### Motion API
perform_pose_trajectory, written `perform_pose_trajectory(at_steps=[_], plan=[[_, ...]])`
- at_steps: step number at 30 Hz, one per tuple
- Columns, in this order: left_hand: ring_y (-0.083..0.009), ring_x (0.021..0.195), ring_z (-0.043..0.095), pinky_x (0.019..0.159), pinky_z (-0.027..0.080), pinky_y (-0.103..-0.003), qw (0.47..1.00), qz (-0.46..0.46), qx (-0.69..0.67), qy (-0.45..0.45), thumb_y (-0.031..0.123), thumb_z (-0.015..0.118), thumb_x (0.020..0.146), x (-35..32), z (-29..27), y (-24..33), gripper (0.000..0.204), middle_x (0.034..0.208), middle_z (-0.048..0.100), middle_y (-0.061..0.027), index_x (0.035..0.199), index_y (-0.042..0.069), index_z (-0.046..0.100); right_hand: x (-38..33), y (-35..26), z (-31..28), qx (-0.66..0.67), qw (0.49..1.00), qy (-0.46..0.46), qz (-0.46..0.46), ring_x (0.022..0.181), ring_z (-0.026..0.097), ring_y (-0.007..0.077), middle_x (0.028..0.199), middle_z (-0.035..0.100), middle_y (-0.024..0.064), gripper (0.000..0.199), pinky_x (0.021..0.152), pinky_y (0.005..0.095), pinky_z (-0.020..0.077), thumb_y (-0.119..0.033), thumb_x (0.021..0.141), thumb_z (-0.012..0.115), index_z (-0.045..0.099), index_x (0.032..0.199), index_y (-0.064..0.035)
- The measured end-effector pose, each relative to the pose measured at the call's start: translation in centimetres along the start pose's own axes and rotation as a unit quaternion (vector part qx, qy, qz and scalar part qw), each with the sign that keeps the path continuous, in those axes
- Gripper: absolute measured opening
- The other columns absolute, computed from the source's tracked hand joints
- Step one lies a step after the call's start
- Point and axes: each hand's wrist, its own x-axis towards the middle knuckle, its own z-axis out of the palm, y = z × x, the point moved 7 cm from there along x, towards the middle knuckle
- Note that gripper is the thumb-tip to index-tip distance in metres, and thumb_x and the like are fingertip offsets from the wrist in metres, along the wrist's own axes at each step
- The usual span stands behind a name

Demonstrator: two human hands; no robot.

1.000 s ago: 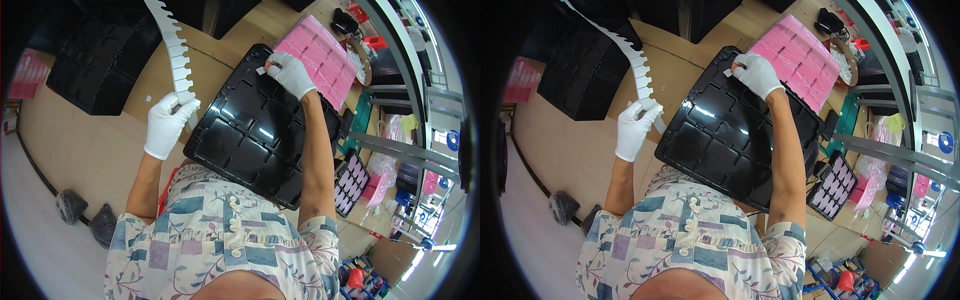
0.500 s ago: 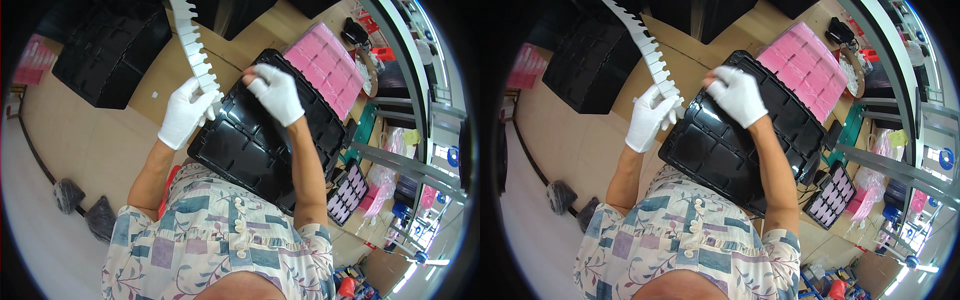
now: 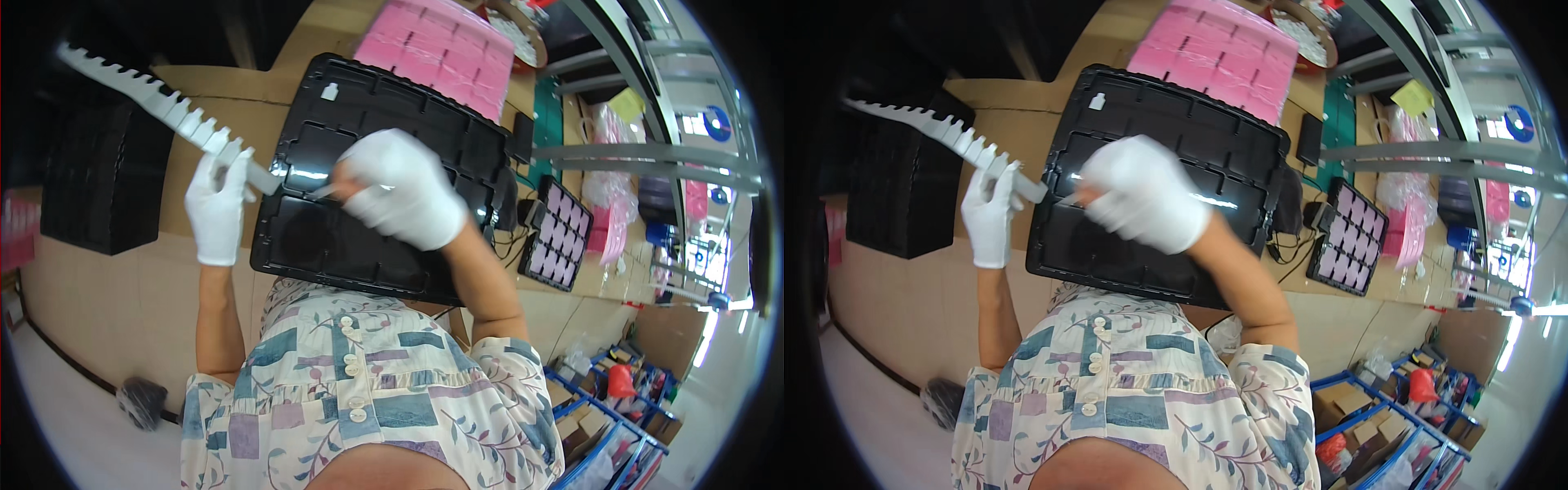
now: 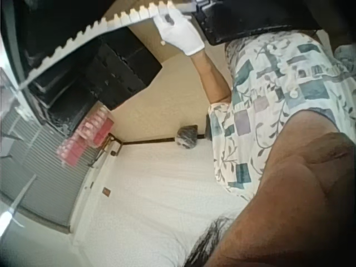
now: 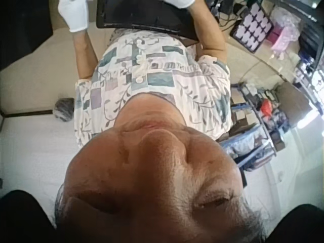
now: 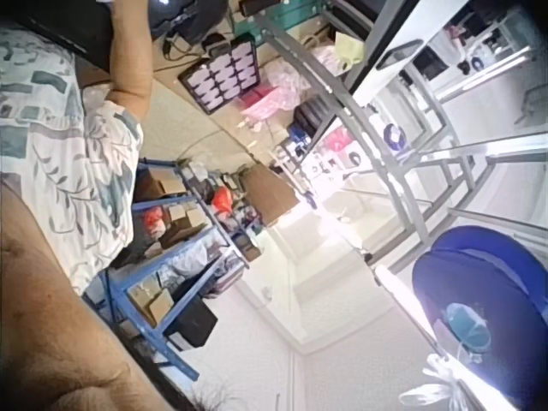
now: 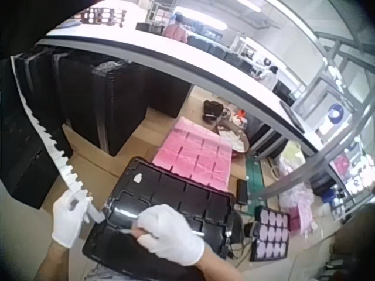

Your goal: The person assembles black plastic trays by hand, attaching white adhesive strips to their undersides and inserting pink foam dividers.

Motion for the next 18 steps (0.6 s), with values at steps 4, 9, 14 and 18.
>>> perform_pose_trajectory(at_steps=[4,9,14,18], plan=[[-0.0026,0.064,0.048,0.055,0.038,-0.018,0.997,-0.024,0.066,-0.015,0.009,0.063,0.095,-0.7,-1.2,0.5,0.040,0.106,0.066,-0.0031,0.133,0.000,0.056,-8.0,11.7,-9.2,0.056,0.958,-0.033,0.278,0.088,0.058,0.0171,0.093,0.060,0.0070,0.009,0.079,0.0315,0.0473,-0.002,0.080,0.066,0.060,0.086,0.0002],[-0.0012,0.063,0.047,0.054,0.035,-0.017,0.994,-0.017,0.092,-0.050,0.012,0.064,0.096,-1.4,0.2,1.6,0.029,0.097,0.066,-0.0011,0.123,0.001,0.063,-12.6,17.7,-12.1,-0.098,0.934,-0.117,0.323,0.088,0.062,0.0311,0.088,0.060,0.0147,0.005,0.078,0.0366,0.0495,-0.001,0.078,0.064,0.063,0.083,-0.0016],[-0.0060,0.071,0.057,0.057,0.044,-0.020,0.994,-0.007,0.083,-0.065,0.008,0.066,0.094,-2.1,1.7,2.3,0.027,0.094,0.067,-0.0048,0.119,-0.001,0.064,-12.5,19.4,-10.2,-0.207,0.929,-0.157,0.264,0.087,0.063,0.0349,0.090,0.062,0.0168,0.005,0.077,0.0403,0.0508,-0.004,0.077,0.066,0.064,0.081,-0.0039],[-0.0070,0.071,0.058,0.055,0.043,-0.019,0.996,-0.004,0.071,-0.058,0.007,0.065,0.094,-2.5,2.3,2.5,0.029,0.089,0.067,-0.0046,0.121,-0.001,0.062,-12.0,19.1,-10.0,-0.306,0.901,-0.140,0.275,0.086,0.064,0.0363,0.091,0.063,0.0173,0.009,0.076,0.0430,0.0517,-0.011,0.077,0.069,0.064,0.080,-0.0045]])
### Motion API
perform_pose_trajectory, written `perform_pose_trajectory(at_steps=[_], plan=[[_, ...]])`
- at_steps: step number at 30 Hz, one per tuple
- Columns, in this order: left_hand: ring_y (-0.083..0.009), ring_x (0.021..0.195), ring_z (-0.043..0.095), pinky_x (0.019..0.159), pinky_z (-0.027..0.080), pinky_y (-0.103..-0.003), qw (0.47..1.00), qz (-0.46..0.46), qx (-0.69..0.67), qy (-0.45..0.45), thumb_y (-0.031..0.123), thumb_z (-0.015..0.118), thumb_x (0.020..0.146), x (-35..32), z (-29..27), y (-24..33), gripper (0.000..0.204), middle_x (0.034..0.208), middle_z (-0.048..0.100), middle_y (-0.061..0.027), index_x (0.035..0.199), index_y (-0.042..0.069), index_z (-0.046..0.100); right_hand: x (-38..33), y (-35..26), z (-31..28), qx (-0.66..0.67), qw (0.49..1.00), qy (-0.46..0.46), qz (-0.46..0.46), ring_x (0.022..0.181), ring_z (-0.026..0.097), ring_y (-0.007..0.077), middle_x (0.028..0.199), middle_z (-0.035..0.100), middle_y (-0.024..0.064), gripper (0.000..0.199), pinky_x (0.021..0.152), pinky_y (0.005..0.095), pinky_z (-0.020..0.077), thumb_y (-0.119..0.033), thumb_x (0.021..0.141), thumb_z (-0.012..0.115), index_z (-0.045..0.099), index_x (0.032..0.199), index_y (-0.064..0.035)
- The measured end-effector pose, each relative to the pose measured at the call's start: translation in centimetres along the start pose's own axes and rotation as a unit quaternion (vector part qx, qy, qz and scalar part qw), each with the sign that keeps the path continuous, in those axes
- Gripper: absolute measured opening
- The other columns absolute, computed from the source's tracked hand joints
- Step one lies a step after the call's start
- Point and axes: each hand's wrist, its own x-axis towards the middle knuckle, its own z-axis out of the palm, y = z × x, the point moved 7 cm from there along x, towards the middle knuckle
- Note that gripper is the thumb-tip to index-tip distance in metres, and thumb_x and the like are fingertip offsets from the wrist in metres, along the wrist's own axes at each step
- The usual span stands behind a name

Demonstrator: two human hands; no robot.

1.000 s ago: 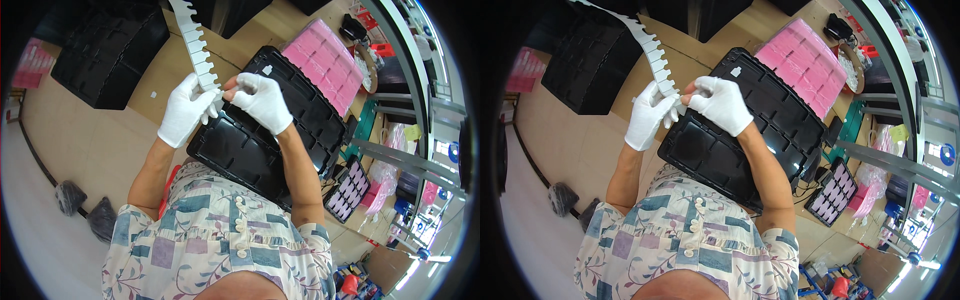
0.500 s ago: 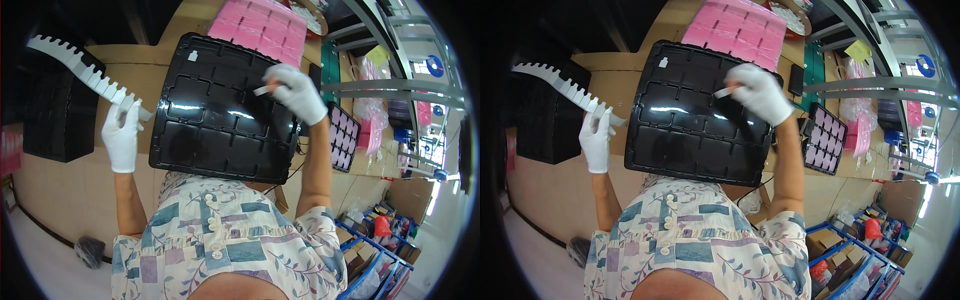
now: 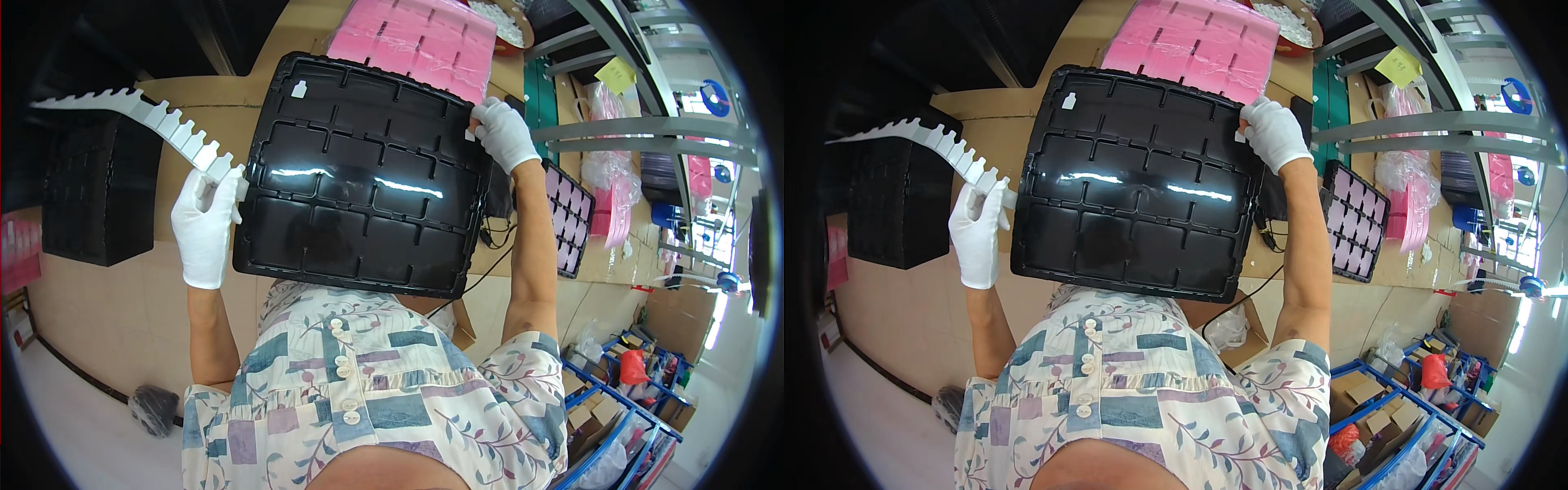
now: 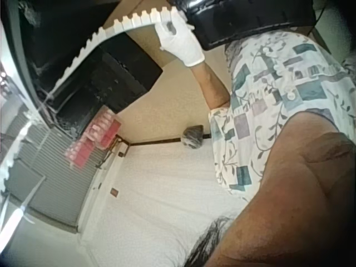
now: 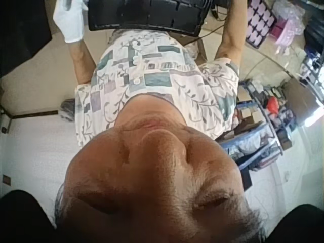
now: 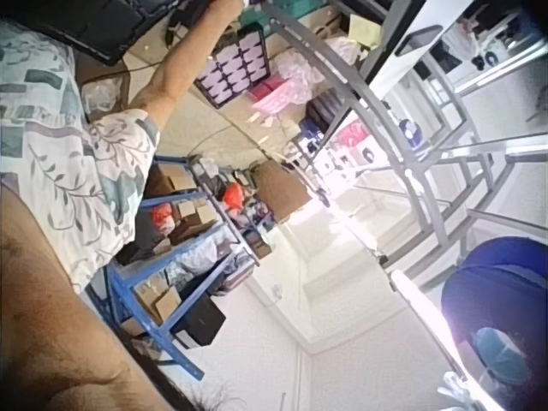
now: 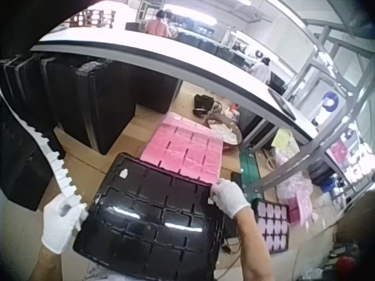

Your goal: The person assembles black plastic trays by hand, attaching white adhesive strips to their undersides and inserting pink foam dividers.

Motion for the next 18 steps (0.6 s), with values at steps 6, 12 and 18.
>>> perform_pose_trajectory(at_steps=[6,12,18], plan=[[-0.0062,0.073,0.059,0.059,0.046,-0.020,0.988,-0.064,-0.107,-0.089,0.005,0.065,0.094,-0.3,1.7,0.0,0.018,0.093,0.067,-0.0048,0.110,-0.001,0.063,-1.4,1.7,0.3,0.140,0.983,0.066,0.095,0.081,0.062,0.0346,0.088,0.063,0.0179,0.024,0.073,0.0411,0.0502,-0.018,0.076,0.078,0.063,0.084,-0.0009],[-0.0058,0.063,0.053,0.060,0.044,-0.020,0.981,-0.081,-0.136,-0.109,0.004,0.065,0.093,-0.6,1.8,0.0,0.020,0.090,0.064,-0.0051,0.112,0.000,0.062,-2.0,1.2,0.6,0.140,0.977,0.154,0.036,0.079,0.062,0.0322,0.087,0.063,0.0173,0.023,0.071,0.0405,0.0497,-0.015,0.075,0.079,0.064,0.086,-0.0011],[-0.0033,0.052,0.049,0.044,0.034,-0.017,0.960,-0.096,-0.215,-0.153,0.007,0.069,0.090,-0.2,4.1,0.0,0.010,0.075,0.061,-0.0009,0.096,0.003,0.061,-2.4,-7.6,-4.6,0.244,0.936,0.255,-0.018,0.075,0.066,0.0226,0.082,0.066,0.0107,0.013,0.069,0.0321,0.0514,-0.011,0.082,0.071,0.069,0.092,-0.0029]])
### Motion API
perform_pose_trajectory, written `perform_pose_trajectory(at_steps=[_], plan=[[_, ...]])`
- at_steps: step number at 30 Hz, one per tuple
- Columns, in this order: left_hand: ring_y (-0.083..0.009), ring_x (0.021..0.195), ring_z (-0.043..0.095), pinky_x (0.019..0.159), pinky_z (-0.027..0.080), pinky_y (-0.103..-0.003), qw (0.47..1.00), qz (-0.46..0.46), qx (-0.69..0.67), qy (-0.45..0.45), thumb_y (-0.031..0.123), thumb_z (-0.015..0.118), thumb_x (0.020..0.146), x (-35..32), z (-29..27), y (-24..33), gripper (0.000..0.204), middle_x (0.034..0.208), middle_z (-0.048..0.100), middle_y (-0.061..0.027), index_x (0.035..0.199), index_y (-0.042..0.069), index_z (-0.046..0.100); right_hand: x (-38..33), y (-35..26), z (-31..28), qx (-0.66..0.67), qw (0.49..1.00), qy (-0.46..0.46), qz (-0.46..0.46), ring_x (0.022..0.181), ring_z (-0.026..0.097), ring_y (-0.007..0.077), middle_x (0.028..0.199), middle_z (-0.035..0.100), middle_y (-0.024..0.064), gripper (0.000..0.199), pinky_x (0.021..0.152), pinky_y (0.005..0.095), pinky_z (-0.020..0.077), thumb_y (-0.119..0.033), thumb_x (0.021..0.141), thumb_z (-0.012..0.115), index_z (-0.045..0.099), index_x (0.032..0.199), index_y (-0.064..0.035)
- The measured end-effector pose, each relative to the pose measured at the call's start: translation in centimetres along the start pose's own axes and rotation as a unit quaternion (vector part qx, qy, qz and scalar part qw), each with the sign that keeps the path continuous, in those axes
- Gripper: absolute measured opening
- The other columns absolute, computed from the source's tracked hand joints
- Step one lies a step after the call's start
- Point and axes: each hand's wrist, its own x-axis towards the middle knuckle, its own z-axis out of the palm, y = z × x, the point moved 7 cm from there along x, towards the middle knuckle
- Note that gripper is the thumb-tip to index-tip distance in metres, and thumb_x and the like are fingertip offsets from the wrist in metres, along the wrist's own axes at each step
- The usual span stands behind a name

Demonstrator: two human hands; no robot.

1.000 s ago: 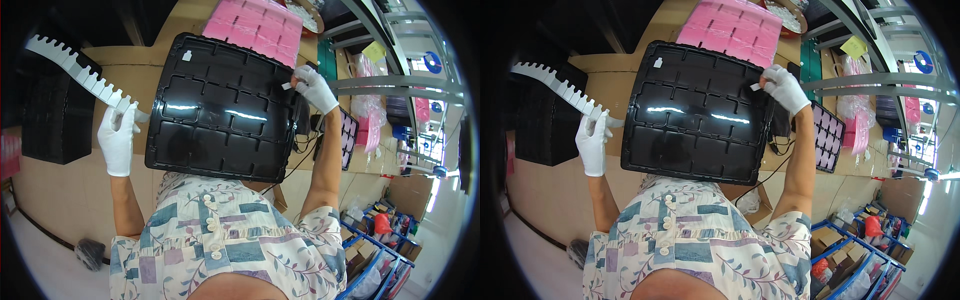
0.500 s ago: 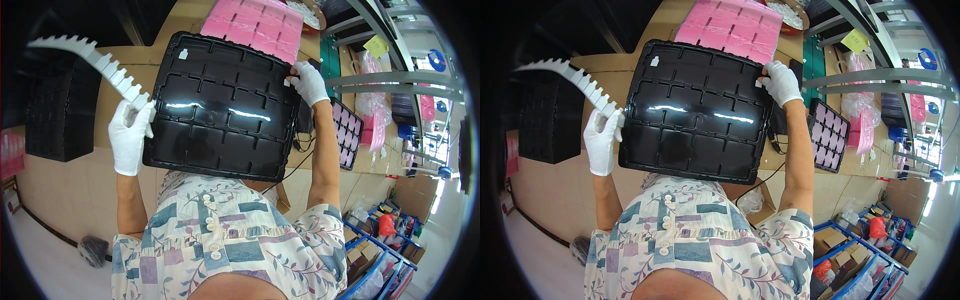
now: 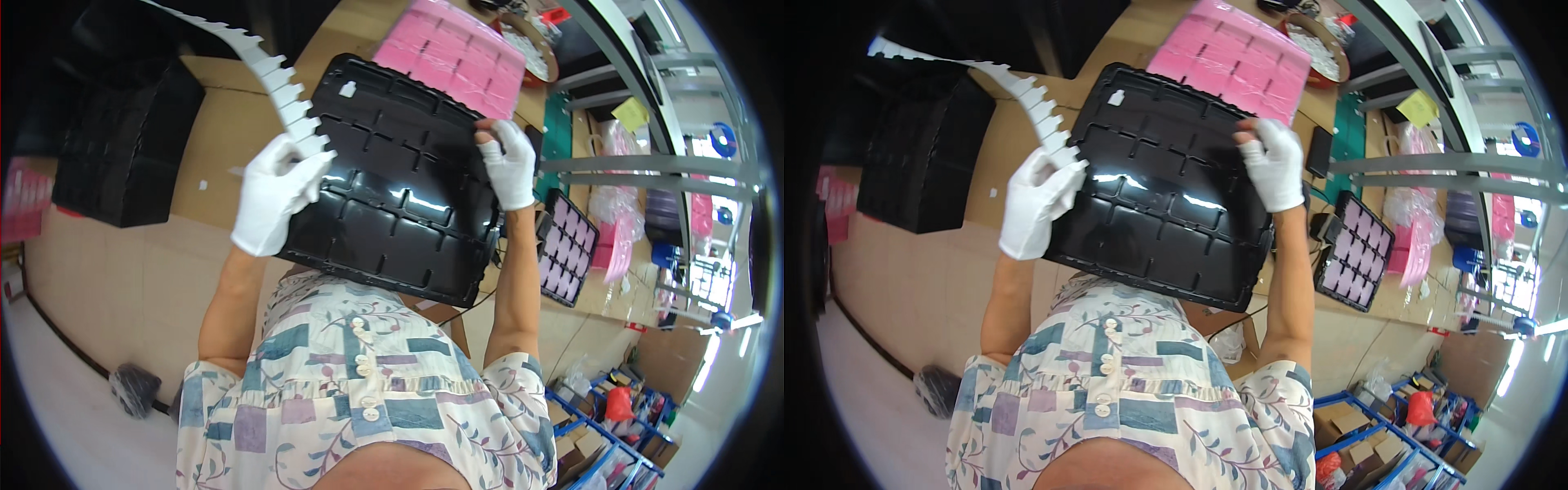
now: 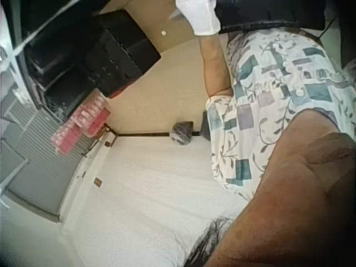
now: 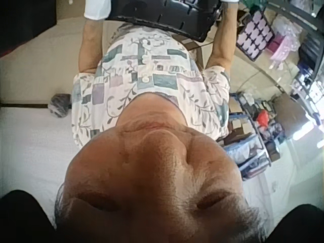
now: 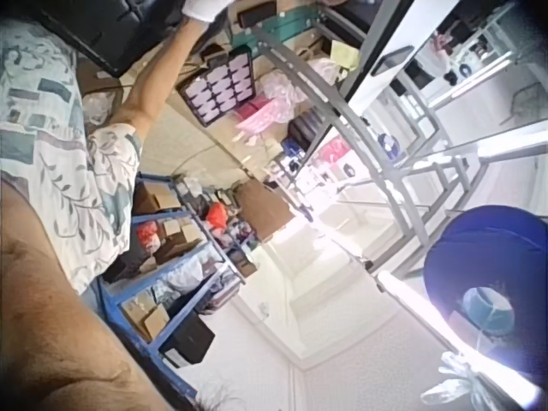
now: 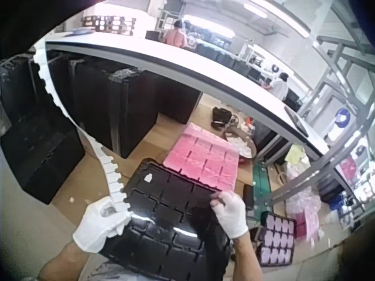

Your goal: The person assembles black plastic trays by hand, attaching white adhesive strips to their undersides and inserting pink foam dividers.

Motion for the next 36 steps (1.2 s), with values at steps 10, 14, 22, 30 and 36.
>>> perform_pose_trajectory(at_steps=[10,14,22,30,36], plan=[[-0.0143,0.062,0.064,0.051,0.051,-0.024,0.996,-0.034,-0.053,-0.062,0.012,0.061,0.095,-1.1,1.5,0.6,0.016,0.080,0.065,-0.0072,0.105,0.000,0.059,-1.2,-13.0,9.4,0.354,0.905,-0.202,0.121,0.069,0.053,0.0052,0.076,0.062,0.0010,0.011,0.065,0.0221,0.0449,-0.006,0.083,0.073,0.068,0.089,0.0015],[-0.0115,0.056,0.060,0.047,0.046,-0.022,0.999,-0.007,-0.041,-0.017,0.017,0.063,0.095,-1.2,1.9,0.3,0.022,0.074,0.064,-0.0057,0.105,-0.002,0.063,-1.6,-13.7,8.1,0.313,0.930,-0.164,0.103,0.069,0.054,0.0086,0.076,0.061,-0.0007,0.010,0.065,0.0245,0.0444,-0.006,0.080,0.076,0.068,0.086,-0.0028],[-0.0023,0.055,0.047,0.051,0.034,-0.018,0.991,0.093,0.079,0.046,0.011,0.066,0.094,-2.5,2.3,0.9,0.028,0.085,0.065,-0.0004,0.118,-0.003,0.064,-3.0,-13.9,0.3,0.231,0.969,-0.003,-0.093,0.074,0.062,0.0224,0.079,0.064,0.0048,0.012,0.069,0.0323,0.0497,-0.007,0.075,0.074,0.066,0.084,-0.0068],[-0.0042,0.058,0.048,0.053,0.035,-0.020,0.954,-0.046,0.294,-0.041,0.009,0.070,0.088,-6.9,-6.1,3.9,0.022,0.080,0.062,-0.0003,0.107,-0.002,0.066,-13.8,-1.0,-3.1,0.121,0.935,-0.324,0.074,0.073,0.060,0.0252,0.078,0.060,0.0095,0.010,0.065,0.0351,0.0478,-0.002,0.070,0.075,0.067,0.074,-0.0024],[-0.0046,0.054,0.048,0.051,0.033,-0.020,0.962,-0.063,0.262,-0.041,0.009,0.070,0.088,-6.1,-2.9,1.8,0.020,0.076,0.060,-0.0004,0.105,0.000,0.064,-15.0,-1.4,-0.9,-0.101,0.953,-0.286,-0.002,0.077,0.060,0.0290,0.076,0.063,0.0082,0.014,0.069,0.0408,0.0450,-0.019,0.074,0.076,0.066,0.073,-0.0095]])
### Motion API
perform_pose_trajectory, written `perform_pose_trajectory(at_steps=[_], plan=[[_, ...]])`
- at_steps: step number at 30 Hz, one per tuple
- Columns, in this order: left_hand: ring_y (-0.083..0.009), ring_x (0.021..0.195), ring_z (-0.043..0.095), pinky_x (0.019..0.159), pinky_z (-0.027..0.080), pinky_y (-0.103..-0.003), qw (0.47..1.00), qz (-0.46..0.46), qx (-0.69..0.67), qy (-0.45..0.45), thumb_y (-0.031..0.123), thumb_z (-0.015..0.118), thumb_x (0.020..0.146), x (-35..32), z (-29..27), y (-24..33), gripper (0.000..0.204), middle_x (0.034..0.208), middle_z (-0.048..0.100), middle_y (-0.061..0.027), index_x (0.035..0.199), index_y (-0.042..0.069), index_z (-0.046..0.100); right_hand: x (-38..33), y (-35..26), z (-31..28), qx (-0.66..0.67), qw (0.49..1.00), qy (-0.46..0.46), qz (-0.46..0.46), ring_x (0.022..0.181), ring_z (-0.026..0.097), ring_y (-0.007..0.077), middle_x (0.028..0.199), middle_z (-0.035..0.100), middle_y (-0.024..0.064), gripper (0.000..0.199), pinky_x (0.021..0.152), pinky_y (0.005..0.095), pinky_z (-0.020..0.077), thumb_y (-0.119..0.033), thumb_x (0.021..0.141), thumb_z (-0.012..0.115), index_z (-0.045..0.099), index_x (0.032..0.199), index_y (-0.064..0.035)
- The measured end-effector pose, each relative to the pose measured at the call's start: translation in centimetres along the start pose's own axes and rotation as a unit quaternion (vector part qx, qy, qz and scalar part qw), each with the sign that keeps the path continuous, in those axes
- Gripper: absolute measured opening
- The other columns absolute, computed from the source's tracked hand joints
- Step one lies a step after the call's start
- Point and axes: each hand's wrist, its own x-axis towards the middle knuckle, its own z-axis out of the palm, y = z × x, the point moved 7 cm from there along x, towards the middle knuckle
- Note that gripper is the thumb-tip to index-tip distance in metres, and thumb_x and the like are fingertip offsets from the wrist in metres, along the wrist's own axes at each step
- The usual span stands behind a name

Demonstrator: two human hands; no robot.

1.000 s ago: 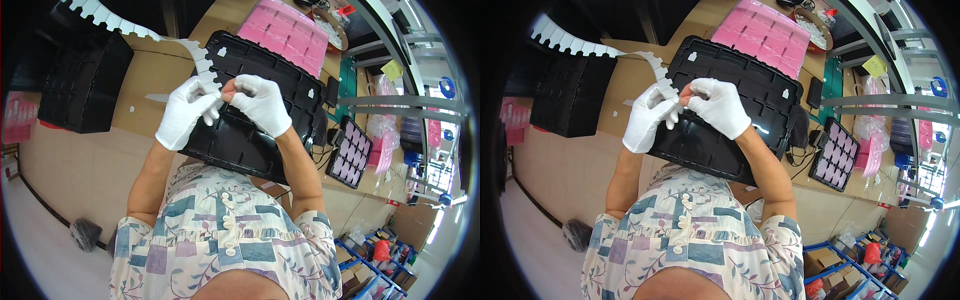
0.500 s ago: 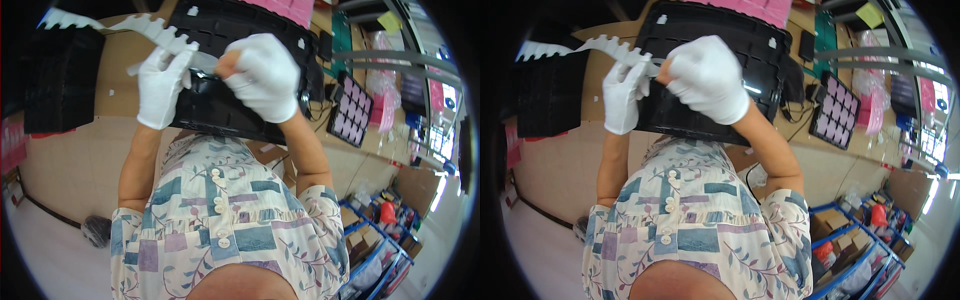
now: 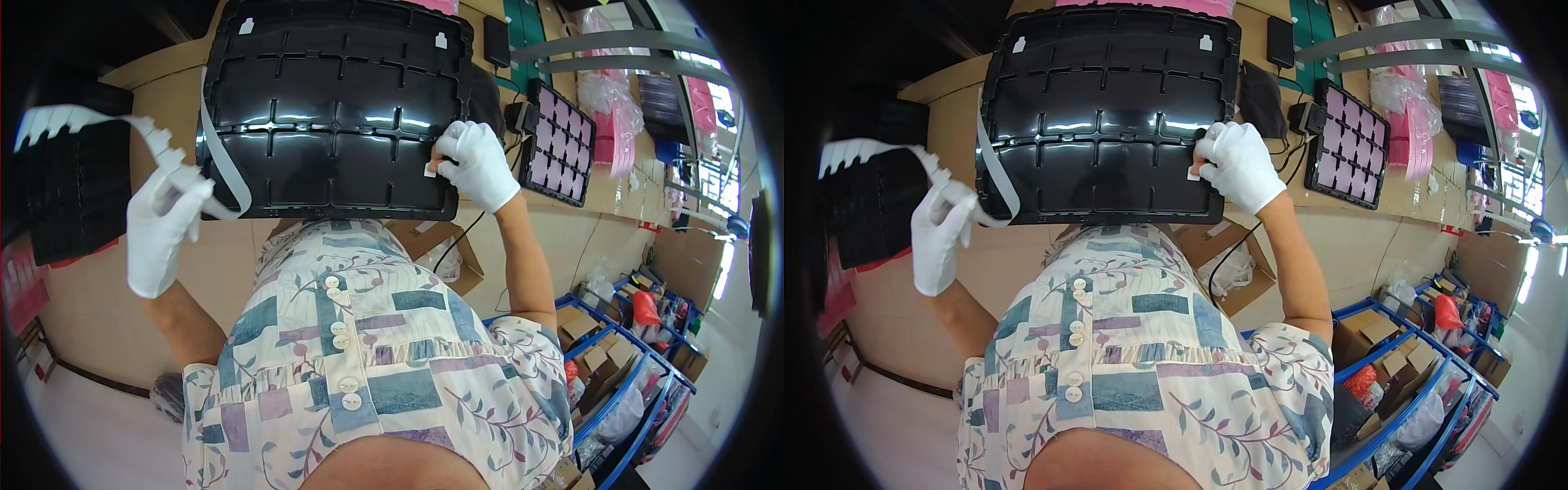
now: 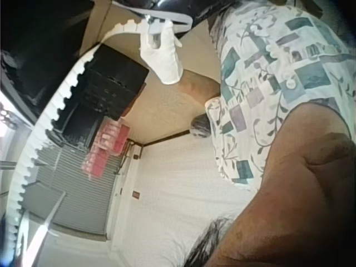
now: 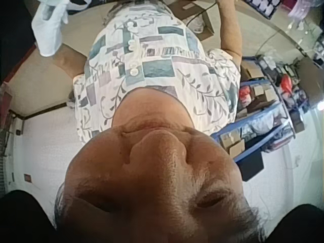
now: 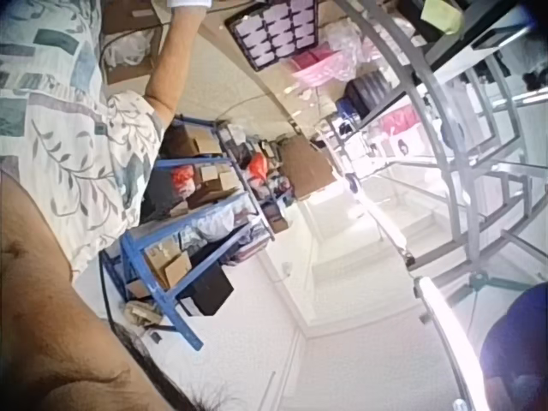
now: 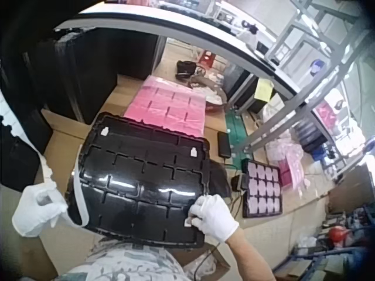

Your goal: The person assembles black plastic trays by hand, attaching white adhesive strips to their undersides and inserting pink foam dividers.

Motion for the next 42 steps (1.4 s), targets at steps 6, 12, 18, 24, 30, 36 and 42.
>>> perform_pose_trajectory(at_steps=[6,12,18,24,30,36,42], plan=[[-0.0059,0.055,0.058,0.043,0.040,-0.017,0.995,0.013,-0.087,-0.047,0.009,0.067,0.091,1.3,5.9,0.9,0.010,0.077,0.065,-0.0044,0.096,0.003,0.063,-0.2,-0.6,-2.7,0.120,0.964,0.212,0.106,0.072,0.060,0.0259,0.074,0.061,0.0069,0.014,0.071,0.0360,0.0453,-0.013,0.078,0.075,0.065,0.086,-0.0065],[-0.0140,0.070,0.067,0.057,0.055,-0.023,0.985,0.045,-0.139,-0.096,0.004,0.063,0.093,2.3,8.7,1.6,0.015,0.091,0.066,-0.0093,0.105,-0.003,0.058,6.9,-10.4,-3.1,0.415,0.905,0.094,0.010,0.070,0.062,0.0126,0.085,0.068,0.0077,0.033,0.067,0.0263,0.0507,-0.016,0.078,0.079,0.068,0.105,-0.0001],[-0.0158,0.075,0.068,0.062,0.057,-0.026,0.972,0.056,-0.187,-0.130,0.006,0.062,0.093,1.1,8.2,2.4,0.021,0.094,0.066,-0.0100,0.111,-0.003,0.057,9.4,-12.0,-2.6,0.417,0.900,0.127,-0.011,0.063,0.058,0.0173,0.074,0.062,0.0068,0.017,0.058,0.0314,0.0463,-0.013,0.078,0.077,0.068,0.083,0.0002],[-0.0070,0.050,0.053,0.043,0.035,-0.019,0.976,-0.008,-0.218,0.031,0.018,0.068,0.092,1.5,4.4,-0.6,0.025,0.090,0.068,-0.0056,0.109,0.000,0.067,7.5,-18.7,-5.0,0.026,0.850,0.401,-0.342,0.058,0.051,0.0220,0.065,0.054,0.0047,0.014,0.057,0.0368,0.0409,-0.013,0.068,0.075,0.062,0.074,-0.0095],[-0.0044,0.059,0.050,0.053,0.042,-0.023,0.808,0.113,0.229,0.532,0.017,0.069,0.092,-5.6,-12.4,-4.4,0.012,0.080,0.063,0.0023,0.100,0.008,0.069,14.2,-15.6,0.2,0.413,0.906,0.074,-0.054,0.066,0.058,0.0294,0.071,0.060,0.0102,0.007,0.062,0.0389,0.0461,-0.012,0.076,0.067,0.068,0.078,-0.0052],[-0.0044,0.060,0.047,0.058,0.043,-0.023,0.798,0.080,0.154,0.577,0.015,0.072,0.089,-8.5,-15.1,-5.0,0.015,0.070,0.055,0.0031,0.095,0.003,0.065,15.8,-18.1,4.0,0.194,0.971,0.015,-0.142,0.071,0.061,0.0306,0.076,0.063,0.0149,0.007,0.067,0.0400,0.0488,-0.011,0.076,0.068,0.073,0.078,-0.0068],[-0.0115,0.062,0.055,0.061,0.046,-0.027,0.761,0.137,0.253,0.582,0.008,0.072,0.085,-6.4,-13.5,-3.3,0.011,0.073,0.062,-0.0012,0.094,0.006,0.069,16.5,-20.1,5.6,-0.003,0.988,0.065,-0.142,0.073,0.061,0.0300,0.075,0.064,0.0097,0.011,0.066,0.0418,0.0445,-0.020,0.077,0.070,0.069,0.073,-0.0099]])
